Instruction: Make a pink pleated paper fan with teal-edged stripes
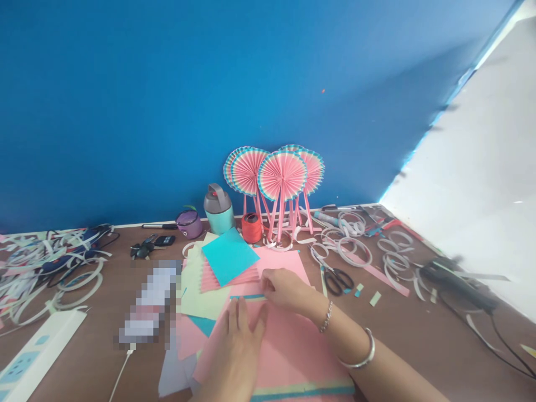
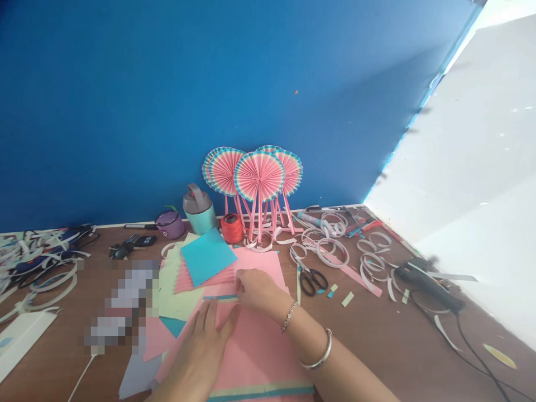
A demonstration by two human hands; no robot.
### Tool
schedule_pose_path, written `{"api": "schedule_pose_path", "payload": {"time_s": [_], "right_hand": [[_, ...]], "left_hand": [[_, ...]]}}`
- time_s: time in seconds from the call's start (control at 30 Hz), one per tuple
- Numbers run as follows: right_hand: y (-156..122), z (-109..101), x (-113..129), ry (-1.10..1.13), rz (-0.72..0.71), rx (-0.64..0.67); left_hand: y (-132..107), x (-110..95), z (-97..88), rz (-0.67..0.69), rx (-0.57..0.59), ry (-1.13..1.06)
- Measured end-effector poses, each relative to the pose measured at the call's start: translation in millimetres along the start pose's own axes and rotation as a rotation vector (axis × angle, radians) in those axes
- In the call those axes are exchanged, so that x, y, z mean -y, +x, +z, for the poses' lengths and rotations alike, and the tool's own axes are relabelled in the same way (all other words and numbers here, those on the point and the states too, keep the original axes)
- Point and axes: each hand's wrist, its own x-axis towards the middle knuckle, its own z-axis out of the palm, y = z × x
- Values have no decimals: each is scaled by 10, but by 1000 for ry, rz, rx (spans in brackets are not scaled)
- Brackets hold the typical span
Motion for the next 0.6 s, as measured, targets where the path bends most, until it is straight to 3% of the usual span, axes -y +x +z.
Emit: {"api": "schedule_pose_path", "payload": {"time_s": [0.4,0.6], "right_hand": [[-58,0,70,-133,7,16],[-29,48,3,-213,30,-2]], "left_hand": [[9,-15,-103,-45,54,-29],[6,-37,-59,-48,-18,25]]}}
